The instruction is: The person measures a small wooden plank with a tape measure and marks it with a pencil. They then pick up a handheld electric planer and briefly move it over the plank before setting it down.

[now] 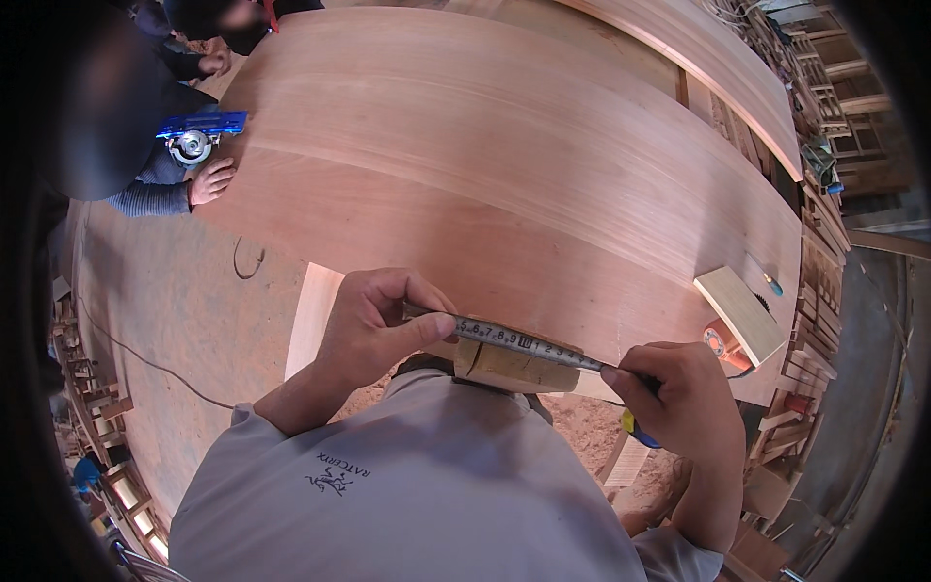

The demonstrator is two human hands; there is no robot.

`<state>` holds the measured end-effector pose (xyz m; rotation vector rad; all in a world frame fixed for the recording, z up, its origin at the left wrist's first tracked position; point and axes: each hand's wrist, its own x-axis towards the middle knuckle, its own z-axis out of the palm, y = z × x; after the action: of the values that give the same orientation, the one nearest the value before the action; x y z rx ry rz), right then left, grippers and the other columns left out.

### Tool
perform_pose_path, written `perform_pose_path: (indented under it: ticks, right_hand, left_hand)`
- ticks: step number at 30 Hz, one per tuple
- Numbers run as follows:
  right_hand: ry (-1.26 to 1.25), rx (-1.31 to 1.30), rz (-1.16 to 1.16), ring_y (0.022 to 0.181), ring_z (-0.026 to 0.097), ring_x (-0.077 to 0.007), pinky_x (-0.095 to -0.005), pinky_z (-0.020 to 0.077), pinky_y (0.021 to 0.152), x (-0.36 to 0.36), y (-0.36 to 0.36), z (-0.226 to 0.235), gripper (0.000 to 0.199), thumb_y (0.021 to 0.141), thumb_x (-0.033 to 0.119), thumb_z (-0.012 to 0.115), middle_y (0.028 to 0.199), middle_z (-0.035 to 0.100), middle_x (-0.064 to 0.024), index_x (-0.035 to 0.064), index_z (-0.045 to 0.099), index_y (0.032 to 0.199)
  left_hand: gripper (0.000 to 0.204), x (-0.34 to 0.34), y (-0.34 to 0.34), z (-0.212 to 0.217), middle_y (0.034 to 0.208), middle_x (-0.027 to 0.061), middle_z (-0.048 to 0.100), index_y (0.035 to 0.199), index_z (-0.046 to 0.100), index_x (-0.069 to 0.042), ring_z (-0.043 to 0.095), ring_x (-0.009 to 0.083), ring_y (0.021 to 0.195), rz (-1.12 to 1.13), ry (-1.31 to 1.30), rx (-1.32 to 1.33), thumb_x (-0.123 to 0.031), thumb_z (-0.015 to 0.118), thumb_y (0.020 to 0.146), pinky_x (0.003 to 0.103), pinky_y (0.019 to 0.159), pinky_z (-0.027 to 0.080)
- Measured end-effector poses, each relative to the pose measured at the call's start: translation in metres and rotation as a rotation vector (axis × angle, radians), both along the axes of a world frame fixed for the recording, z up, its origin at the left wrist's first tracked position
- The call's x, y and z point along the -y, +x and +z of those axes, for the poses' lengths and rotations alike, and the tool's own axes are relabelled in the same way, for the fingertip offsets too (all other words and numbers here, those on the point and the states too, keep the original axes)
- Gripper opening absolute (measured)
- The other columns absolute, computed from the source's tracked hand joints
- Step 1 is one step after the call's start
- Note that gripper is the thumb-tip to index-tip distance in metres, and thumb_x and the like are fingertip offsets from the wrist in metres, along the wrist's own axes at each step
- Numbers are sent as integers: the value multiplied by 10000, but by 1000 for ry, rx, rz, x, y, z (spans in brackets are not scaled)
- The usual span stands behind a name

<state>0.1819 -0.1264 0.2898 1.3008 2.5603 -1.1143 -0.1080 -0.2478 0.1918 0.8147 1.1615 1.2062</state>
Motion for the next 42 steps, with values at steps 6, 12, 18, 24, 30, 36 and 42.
perform_pose_path:
  ticks: [6, 12, 18, 24, 30, 36, 42]
  right_hand:
    - [33, -13, 17, 483, 540, -242, -353, 409, 482, 0, 0, 0, 208, 891, 151, 744, 603, 575, -117, -9, 681, 774]
    - [19, 10, 19, 491, 543, -252, -357, 412, 488, 0, -1, 2, 208, 891, 149, 742, 606, 572, -122, -9, 677, 773]
    - [20, 5, 19, 494, 541, -260, -359, 410, 488, -1, 0, 1, 206, 887, 149, 741, 607, 564, -130, -8, 672, 773]
    - [14, 14, 13, 497, 540, -269, -362, 412, 490, -1, -1, 2, 209, 883, 153, 741, 614, 567, -133, -10, 672, 772]
    - [11, 12, 8, 502, 550, -276, -365, 415, 491, -1, -1, 1, 201, 879, 147, 739, 614, 570, -137, -7, 674, 768]
    - [12, 0, 9, 504, 557, -279, -367, 415, 490, -2, 0, 1, 192, 876, 138, 735, 612, 572, -139, -10, 674, 769]
    - [19, 5, 14, 503, 556, -276, -368, 415, 490, -2, 0, 0, 210, 882, 152, 738, 614, 574, -136, -8, 672, 765]
  left_hand:
    - [61, 0, 0, 2, 962, 123, 716, 919, 658, 33, 686, 124, 862, 0, -12, -44, 5, 712, 920, 268, 768, 582]
    - [96, -1, 5, -4, 813, 7, 691, 915, 695, 1, 573, 9, 689, 68, 69, -11, -65, 765, 914, 191, 573, 450]
    - [73, -1, 0, 2, 974, 132, 718, 919, 652, 34, 693, 129, 864, -6, -4, -37, -2, 715, 921, 271, 771, 590]
    - [71, -2, -1, 2, 983, 137, 718, 922, 649, 36, 693, 127, 866, -15, -9, -55, -2, 710, 924, 266, 770, 596]
    - [71, -1, -1, 3, 983, 137, 718, 932, 652, 41, 695, 128, 873, -24, -7, -52, -7, 705, 932, 268, 772, 598]
    - [74, -2, 0, 3, 983, 134, 718, 938, 651, 44, 695, 129, 873, -21, -12, -40, -11, 701, 938, 270, 780, 600]
    - [75, -2, -1, 3, 977, 128, 718, 944, 656, 41, 691, 123, 866, -24, -14, -61, -15, 705, 937, 268, 777, 598]
